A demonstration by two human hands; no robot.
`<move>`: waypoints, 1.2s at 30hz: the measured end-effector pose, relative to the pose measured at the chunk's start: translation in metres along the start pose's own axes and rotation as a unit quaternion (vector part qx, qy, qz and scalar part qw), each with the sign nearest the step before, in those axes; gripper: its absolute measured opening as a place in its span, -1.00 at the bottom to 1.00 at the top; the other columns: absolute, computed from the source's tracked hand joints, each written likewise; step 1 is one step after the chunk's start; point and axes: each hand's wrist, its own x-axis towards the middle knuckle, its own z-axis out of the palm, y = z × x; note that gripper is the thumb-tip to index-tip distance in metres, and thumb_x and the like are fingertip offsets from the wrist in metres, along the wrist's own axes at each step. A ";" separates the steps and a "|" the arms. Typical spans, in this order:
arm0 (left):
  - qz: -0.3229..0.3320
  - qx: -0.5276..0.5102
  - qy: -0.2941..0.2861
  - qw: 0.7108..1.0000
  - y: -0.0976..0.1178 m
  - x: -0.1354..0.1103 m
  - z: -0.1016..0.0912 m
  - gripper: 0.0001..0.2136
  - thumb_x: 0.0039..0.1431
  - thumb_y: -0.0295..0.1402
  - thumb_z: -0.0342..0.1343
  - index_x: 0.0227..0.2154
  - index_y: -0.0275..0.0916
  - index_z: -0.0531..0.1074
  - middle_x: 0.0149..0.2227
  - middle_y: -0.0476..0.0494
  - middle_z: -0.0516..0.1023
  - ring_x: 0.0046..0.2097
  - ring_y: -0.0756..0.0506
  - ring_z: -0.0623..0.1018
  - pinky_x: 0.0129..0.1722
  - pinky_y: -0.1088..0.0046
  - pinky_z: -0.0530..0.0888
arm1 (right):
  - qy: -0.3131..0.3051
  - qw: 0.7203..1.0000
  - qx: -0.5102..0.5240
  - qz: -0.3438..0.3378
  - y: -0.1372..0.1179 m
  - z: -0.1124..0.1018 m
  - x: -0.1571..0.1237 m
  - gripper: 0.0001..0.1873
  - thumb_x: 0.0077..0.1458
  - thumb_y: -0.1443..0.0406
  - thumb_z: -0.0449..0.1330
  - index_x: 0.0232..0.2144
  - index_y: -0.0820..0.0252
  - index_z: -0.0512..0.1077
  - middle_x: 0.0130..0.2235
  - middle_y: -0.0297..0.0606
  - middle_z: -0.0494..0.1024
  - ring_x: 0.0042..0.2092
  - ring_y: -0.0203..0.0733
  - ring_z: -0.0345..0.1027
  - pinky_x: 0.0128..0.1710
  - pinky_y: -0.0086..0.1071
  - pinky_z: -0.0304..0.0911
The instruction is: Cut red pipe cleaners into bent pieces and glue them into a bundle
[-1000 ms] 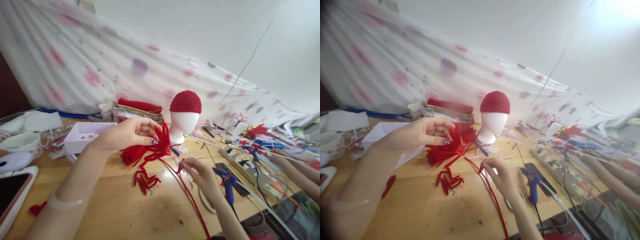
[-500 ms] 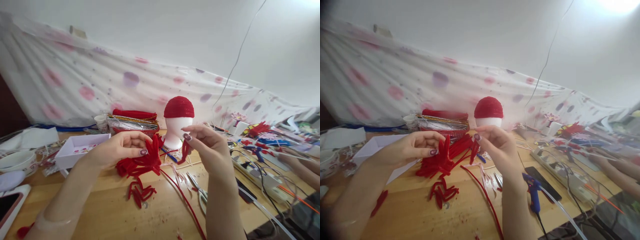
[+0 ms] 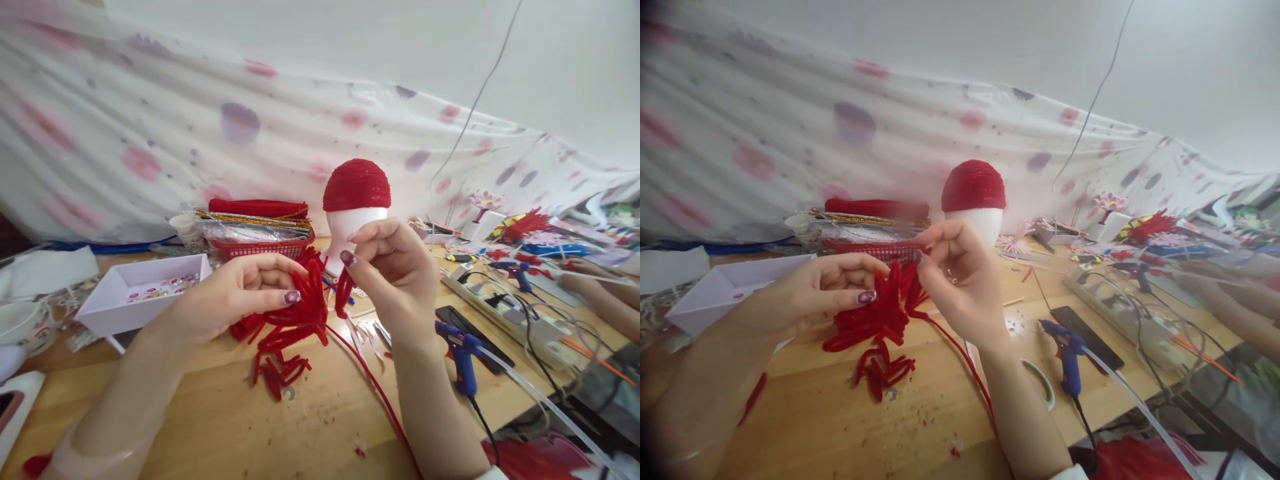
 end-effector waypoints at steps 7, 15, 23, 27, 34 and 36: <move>-0.001 -0.048 -0.007 0.999 -0.003 0.004 0.003 -0.77 -0.01 -0.47 0.40 -0.25 -0.24 0.59 -0.33 -0.05 0.68 -0.34 0.02 0.63 -0.34 0.60 0.53 | 0.040 0.999 0.016 -0.006 0.005 0.007 0.001 -0.79 0.02 0.53 0.24 -0.33 0.14 0.45 -0.56 -0.52 0.39 -0.57 -0.41 0.22 -0.57 -0.48 0.17; -0.005 -0.067 -0.025 0.997 -0.003 0.004 0.006 -0.78 0.01 -0.49 0.39 -0.24 -0.25 0.58 -0.31 -0.07 0.68 -0.31 0.01 0.63 -0.27 0.55 0.53 | 0.074 0.997 0.014 -0.016 0.014 0.008 0.004 -0.83 0.04 0.48 0.24 -0.33 0.13 0.43 -0.55 -0.52 0.37 -0.56 -0.40 0.20 -0.54 -0.47 0.18; -0.006 -0.073 -0.017 0.997 -0.001 0.003 0.005 -0.79 0.00 -0.50 0.39 -0.27 -0.25 0.59 -0.34 -0.05 0.67 -0.33 0.01 0.61 -0.29 0.55 0.52 | 0.067 0.997 0.039 -0.007 0.016 0.010 0.003 -0.83 0.06 0.49 0.24 -0.34 0.13 0.43 -0.55 -0.51 0.38 -0.54 -0.40 0.20 -0.54 -0.49 0.17; -0.013 -0.078 -0.014 0.997 -0.001 0.003 0.006 -0.78 -0.02 -0.50 0.41 -0.27 -0.25 0.58 -0.34 -0.04 0.67 -0.34 0.02 0.61 -0.31 0.57 0.52 | 0.058 0.998 0.031 -0.020 0.018 0.009 0.003 -0.83 0.09 0.49 0.24 -0.32 0.12 0.42 -0.54 -0.50 0.38 -0.53 -0.39 0.21 -0.52 -0.49 0.19; 0.000 -0.068 -0.012 0.998 -0.002 0.003 0.007 -0.79 -0.01 -0.52 0.37 -0.27 -0.25 0.58 -0.30 -0.08 0.67 -0.29 -0.03 0.62 -0.26 0.50 0.52 | 0.040 0.999 0.021 -0.017 0.020 0.010 0.001 -0.84 0.11 0.45 0.25 -0.32 0.09 0.41 -0.50 -0.48 0.39 -0.50 -0.36 0.24 -0.47 -0.45 0.23; 0.001 -0.067 -0.014 0.998 -0.003 0.003 0.007 -0.80 -0.01 -0.52 0.37 -0.27 -0.26 0.58 -0.30 -0.09 0.67 -0.28 -0.04 0.62 -0.26 0.48 0.52 | 0.042 0.999 0.020 -0.019 0.021 0.010 0.001 -0.84 0.11 0.45 0.26 -0.32 0.08 0.40 -0.48 -0.47 0.39 -0.47 -0.34 0.26 -0.44 -0.44 0.25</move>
